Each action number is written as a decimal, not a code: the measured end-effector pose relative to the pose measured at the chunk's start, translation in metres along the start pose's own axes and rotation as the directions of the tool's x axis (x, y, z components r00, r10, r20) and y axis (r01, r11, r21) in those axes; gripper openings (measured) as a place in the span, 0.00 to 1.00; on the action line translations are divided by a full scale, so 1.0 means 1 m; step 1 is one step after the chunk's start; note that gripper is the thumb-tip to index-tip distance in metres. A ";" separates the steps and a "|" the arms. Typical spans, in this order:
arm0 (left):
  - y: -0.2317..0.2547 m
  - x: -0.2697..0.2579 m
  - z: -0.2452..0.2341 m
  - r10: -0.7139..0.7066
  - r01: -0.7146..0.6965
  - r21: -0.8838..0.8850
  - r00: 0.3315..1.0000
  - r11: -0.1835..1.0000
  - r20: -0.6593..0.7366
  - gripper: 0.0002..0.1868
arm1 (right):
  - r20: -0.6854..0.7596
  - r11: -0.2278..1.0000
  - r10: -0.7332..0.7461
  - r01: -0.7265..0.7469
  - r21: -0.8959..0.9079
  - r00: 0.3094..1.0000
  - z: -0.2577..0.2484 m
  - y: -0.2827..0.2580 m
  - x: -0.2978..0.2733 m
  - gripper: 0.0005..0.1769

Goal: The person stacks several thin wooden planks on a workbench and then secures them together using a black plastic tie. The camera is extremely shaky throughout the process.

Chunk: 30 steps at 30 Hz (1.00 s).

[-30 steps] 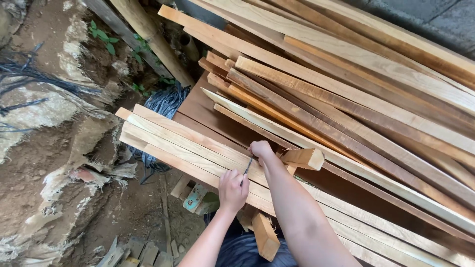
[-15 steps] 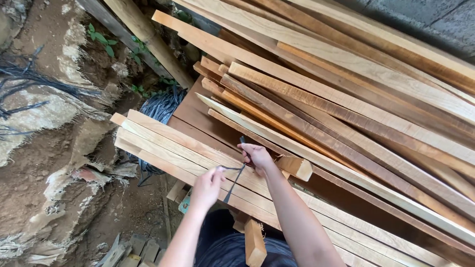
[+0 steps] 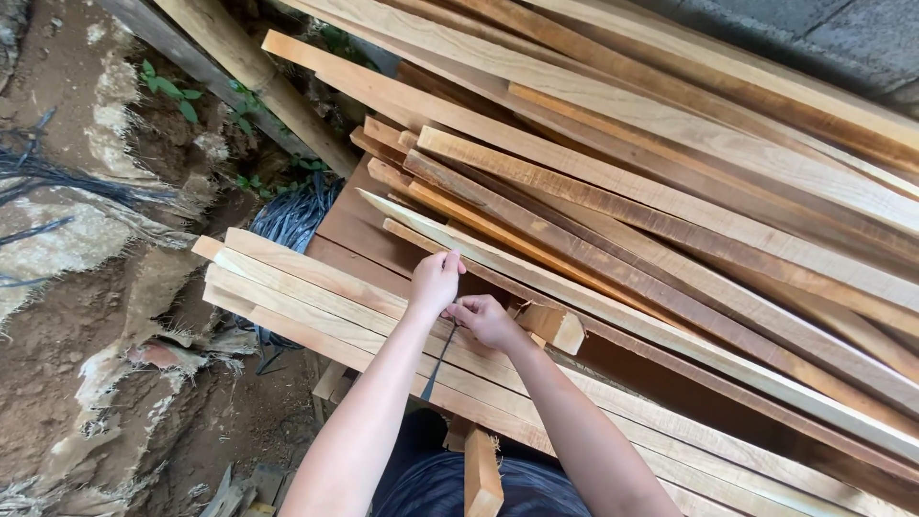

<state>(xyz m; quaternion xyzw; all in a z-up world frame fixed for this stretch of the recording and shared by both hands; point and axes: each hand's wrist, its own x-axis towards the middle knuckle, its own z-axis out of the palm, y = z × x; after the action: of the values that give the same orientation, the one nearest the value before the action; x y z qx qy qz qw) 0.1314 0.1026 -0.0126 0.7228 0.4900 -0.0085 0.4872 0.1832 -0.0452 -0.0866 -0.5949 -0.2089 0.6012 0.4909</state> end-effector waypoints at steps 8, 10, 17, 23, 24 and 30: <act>-0.017 -0.038 -0.027 0.128 -0.115 0.209 0.991 0.971 -0.048 0.28 | -0.027 0.999 0.017 -0.017 0.028 0.999 0.001 0.001 0.003 0.16; -0.022 -0.046 -0.023 0.217 -0.180 0.370 0.974 0.912 -0.060 0.30 | -0.023 1.000 -0.008 0.008 0.017 1.000 -0.002 0.009 0.011 0.16; 0.003 -0.076 -0.005 0.053 -0.046 0.402 0.999 0.914 -0.006 0.18 | 0.009 0.991 -0.126 0.126 0.041 0.992 -0.005 0.020 0.008 0.13; -0.060 -0.103 0.010 0.357 -0.317 0.193 0.906 0.929 -0.228 0.14 | -0.024 0.953 0.053 -0.043 0.298 0.998 -0.010 0.000 -0.006 0.17; -0.071 -0.114 0.012 0.432 -0.401 0.164 0.858 0.901 -0.278 0.14 | -0.053 0.900 0.091 -0.059 0.432 0.994 -0.009 0.003 -0.005 0.22; -0.068 -0.134 0.008 0.548 -0.519 0.178 0.805 0.836 -0.229 0.11 | -0.232 0.899 0.193 -0.076 0.432 0.953 -0.003 0.000 -0.010 0.36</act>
<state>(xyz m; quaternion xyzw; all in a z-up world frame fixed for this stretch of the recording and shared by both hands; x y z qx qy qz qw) 0.0168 0.0060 0.0010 0.8505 0.3275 0.2015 0.3588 0.1840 -0.0548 -0.0817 -0.5651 0.0353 0.5781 0.5875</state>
